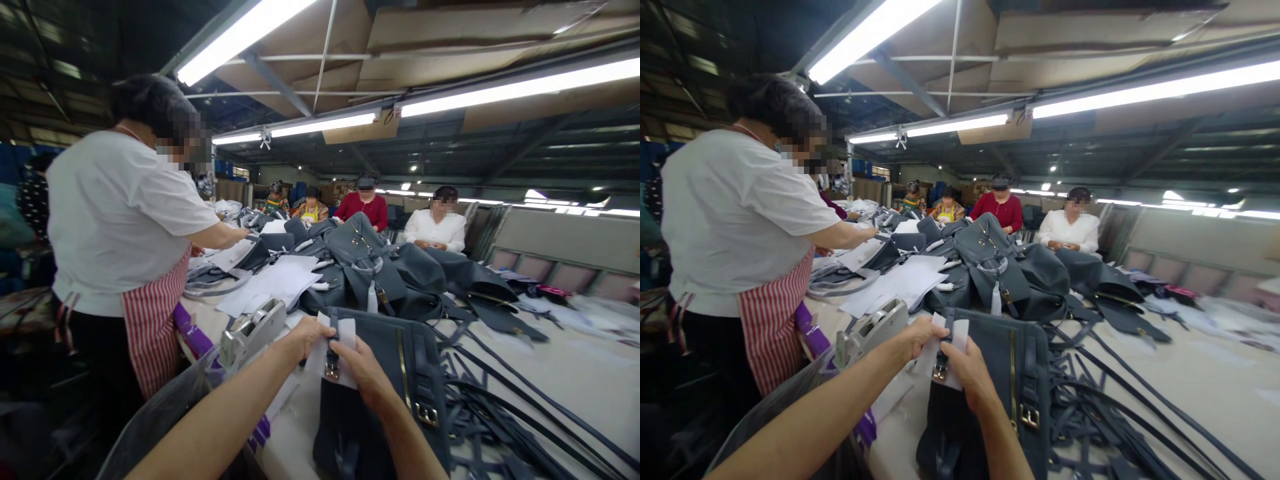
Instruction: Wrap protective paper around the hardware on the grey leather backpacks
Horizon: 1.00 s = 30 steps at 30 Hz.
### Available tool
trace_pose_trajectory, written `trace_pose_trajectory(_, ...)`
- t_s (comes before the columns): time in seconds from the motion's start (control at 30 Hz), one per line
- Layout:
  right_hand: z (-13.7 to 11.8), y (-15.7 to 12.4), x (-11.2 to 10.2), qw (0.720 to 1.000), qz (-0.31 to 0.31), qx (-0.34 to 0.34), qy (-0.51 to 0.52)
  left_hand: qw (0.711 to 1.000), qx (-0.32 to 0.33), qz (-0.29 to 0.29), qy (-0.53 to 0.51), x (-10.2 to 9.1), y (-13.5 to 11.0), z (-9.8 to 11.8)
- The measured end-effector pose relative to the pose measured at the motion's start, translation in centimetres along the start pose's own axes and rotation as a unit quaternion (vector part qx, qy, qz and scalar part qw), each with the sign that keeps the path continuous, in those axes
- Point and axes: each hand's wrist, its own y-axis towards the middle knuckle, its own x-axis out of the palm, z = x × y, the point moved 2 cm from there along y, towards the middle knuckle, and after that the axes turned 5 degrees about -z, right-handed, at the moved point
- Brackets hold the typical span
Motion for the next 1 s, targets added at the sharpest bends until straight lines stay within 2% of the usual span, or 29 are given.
trace_pose_trajectory(0.3, 1.9, -1.2, -0.2, 0.997, 0.023, -0.017, 0.076, 0.998, -0.006, -0.004, -0.068, 0.0, 0.2, -1.2)
trace_pose_trajectory(0.53, 1.7, -0.9, -0.7, 0.997, 0.040, -0.014, 0.070, 0.990, -0.089, -0.069, -0.090, 0.5, 1.1, -0.9)
trace_pose_trajectory(0.63, 1.7, -0.9, -1.1, 0.996, 0.053, -0.005, 0.075, 0.987, -0.103, -0.084, -0.095, 0.6, 1.6, -0.9)
trace_pose_trajectory(0.83, 1.8, -1.2, -0.8, 0.995, 0.032, 0.016, 0.093, 0.993, -0.077, -0.044, -0.084, 0.7, 2.6, -1.8)
trace_pose_trajectory(1.0, 2.7, -0.6, -0.2, 0.998, 0.000, 0.026, 0.053, 0.998, -0.018, -0.010, -0.061, 0.2, 3.0, -3.3)
